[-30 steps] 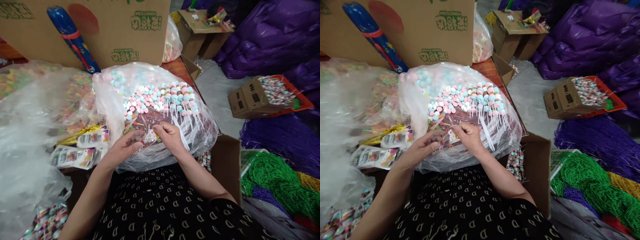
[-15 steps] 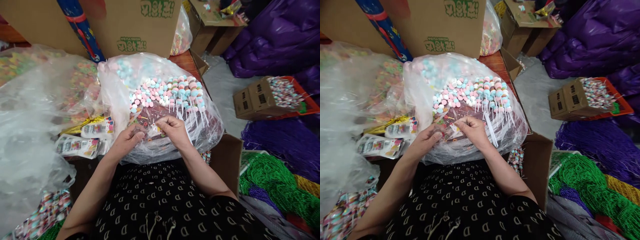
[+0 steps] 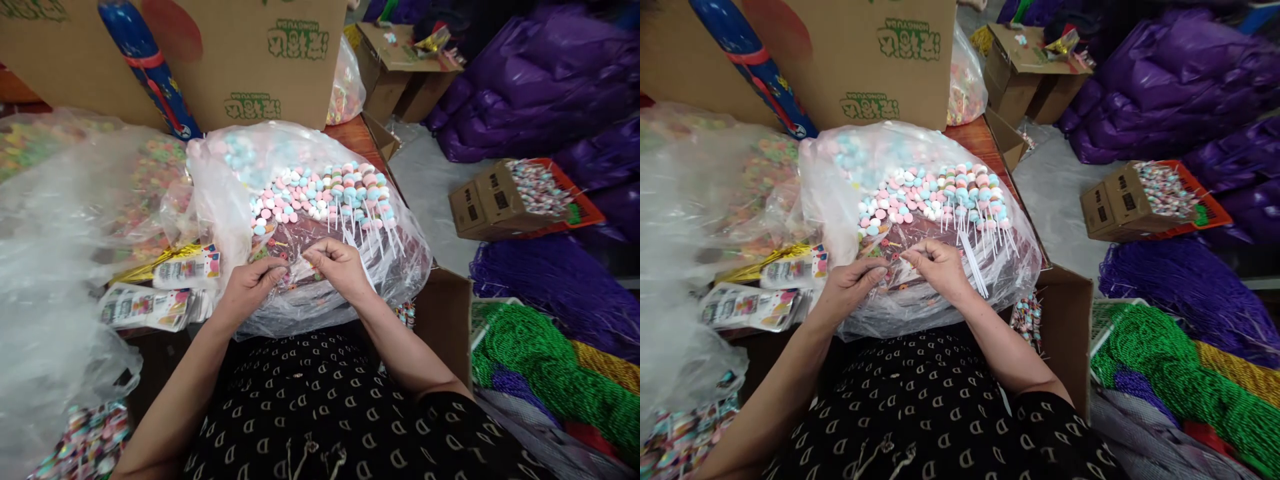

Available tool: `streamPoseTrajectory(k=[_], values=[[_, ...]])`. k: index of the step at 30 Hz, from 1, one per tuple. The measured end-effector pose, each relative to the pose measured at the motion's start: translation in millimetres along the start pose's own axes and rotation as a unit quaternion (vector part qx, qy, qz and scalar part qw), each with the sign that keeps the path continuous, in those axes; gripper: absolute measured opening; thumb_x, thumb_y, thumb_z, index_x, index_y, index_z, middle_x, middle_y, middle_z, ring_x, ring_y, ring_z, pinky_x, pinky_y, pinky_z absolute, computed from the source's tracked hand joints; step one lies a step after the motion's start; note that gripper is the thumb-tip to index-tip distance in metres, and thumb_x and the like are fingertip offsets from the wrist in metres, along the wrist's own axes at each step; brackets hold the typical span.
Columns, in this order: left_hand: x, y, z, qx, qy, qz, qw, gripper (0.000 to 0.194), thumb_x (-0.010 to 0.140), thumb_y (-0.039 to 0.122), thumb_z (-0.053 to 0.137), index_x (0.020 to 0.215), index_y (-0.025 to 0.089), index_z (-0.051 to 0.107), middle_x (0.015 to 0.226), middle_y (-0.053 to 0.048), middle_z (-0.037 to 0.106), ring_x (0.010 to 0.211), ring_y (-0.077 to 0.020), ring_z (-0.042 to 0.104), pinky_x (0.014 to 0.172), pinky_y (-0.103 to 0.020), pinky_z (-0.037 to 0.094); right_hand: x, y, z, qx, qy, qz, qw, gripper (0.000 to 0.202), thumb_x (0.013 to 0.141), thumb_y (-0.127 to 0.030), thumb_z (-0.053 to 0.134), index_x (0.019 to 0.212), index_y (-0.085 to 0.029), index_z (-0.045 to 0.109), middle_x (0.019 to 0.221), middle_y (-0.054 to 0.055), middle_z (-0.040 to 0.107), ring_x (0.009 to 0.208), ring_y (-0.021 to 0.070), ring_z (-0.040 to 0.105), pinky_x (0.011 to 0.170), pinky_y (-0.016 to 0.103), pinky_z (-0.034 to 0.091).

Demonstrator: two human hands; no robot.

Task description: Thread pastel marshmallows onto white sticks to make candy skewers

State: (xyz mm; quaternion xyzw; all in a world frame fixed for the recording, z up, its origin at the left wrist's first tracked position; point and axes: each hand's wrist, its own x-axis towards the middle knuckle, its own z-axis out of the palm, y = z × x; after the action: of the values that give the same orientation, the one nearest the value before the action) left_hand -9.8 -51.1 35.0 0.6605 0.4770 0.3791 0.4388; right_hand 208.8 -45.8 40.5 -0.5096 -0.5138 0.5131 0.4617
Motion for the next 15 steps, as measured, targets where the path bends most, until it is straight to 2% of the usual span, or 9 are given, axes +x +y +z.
streamPoseTrajectory(k=[2,4,6,9,11,13,15], values=[[1.6,0.1,0.1,-0.007,0.009,0.002,1.0,0.026,0.093,0.045,0.071,0.095,0.024,0.084,0.097,-0.005,0.085,0.091,-0.0224,0.076,0.089,-0.035,0.06,0.4,0.1,-4.5,-0.002,0.007,-0.015,1.0,0.042,0.087,-0.062,0.08,0.075,-0.022,0.073,0.062,-0.004,0.063,0.054,0.0098,0.052,0.054,0.026,0.043],[3.4,-1.2,-0.8,-0.019,0.026,0.002,0.999,0.023,0.093,0.042,0.07,0.094,0.023,0.083,0.098,-0.005,0.085,0.093,-0.0219,0.075,0.091,-0.035,0.059,1.4,-0.6,-10.1,0.021,0.013,-0.047,0.999,0.042,0.092,-0.065,0.074,0.085,-0.024,0.079,0.081,0.001,0.074,0.069,0.0125,0.063,0.062,0.027,0.051],[4.9,-4.2,-0.9,-0.035,0.043,-0.005,0.998,0.021,0.093,0.04,0.07,0.093,0.022,0.08,0.096,-0.005,0.083,0.091,-0.0206,0.073,0.088,-0.033,0.057,1.8,-1.0,-13.3,0.054,0.02,-0.065,0.996,0.038,0.092,-0.064,0.076,0.099,-0.028,0.082,0.098,0.002,0.078,0.082,0.0141,0.068,0.071,0.028,0.056],[5.8,-10.6,5.0,-0.047,0.059,-0.027,0.997,0.022,0.092,0.041,0.069,0.091,0.021,0.076,0.09,-0.003,0.078,0.084,-0.0186,0.068,0.082,-0.031,0.054,-0.1,1.5,-8.7,0.071,0.027,-0.048,0.996,0.033,0.084,-0.058,0.085,0.1,-0.029,0.082,0.094,0.001,0.077,0.08,0.0146,0.067,0.072,0.029,0.057],[5.6,-14.3,12.8,-0.043,0.065,-0.035,0.996,0.021,0.092,0.04,0.067,0.091,0.021,0.075,0.089,-0.003,0.076,0.084,-0.0185,0.066,0.081,-0.031,0.053,-2.7,5.5,-1.9,0.067,0.03,-0.033,0.997,0.032,0.084,-0.056,0.085,0.098,-0.027,0.081,0.094,0.001,0.078,0.082,0.0154,0.068,0.073,0.03,0.058],[5.4,-16.2,20.6,-0.031,0.074,-0.032,0.996,0.02,0.093,0.039,0.066,0.092,0.021,0.074,0.089,-0.003,0.075,0.083,-0.0186,0.065,0.082,-0.032,0.053,-4.9,10.4,2.9,0.074,0.02,-0.019,0.997,0.034,0.085,-0.055,0.083,0.105,-0.027,0.08,0.097,0.001,0.078,0.083,0.0157,0.068,0.075,0.031,0.059],[5.3,-16.0,24.7,-0.029,0.085,-0.02,0.996,0.019,0.094,0.038,0.067,0.093,0.021,0.074,0.088,-0.003,0.075,0.083,-0.0183,0.065,0.082,-0.032,0.052,-6.2,14.9,3.0,0.084,-0.014,-0.001,0.996,0.042,0.083,-0.054,0.086,0.116,-0.029,0.078,0.095,0.0,0.076,0.076,0.0144,0.066,0.069,0.03,0.057]])
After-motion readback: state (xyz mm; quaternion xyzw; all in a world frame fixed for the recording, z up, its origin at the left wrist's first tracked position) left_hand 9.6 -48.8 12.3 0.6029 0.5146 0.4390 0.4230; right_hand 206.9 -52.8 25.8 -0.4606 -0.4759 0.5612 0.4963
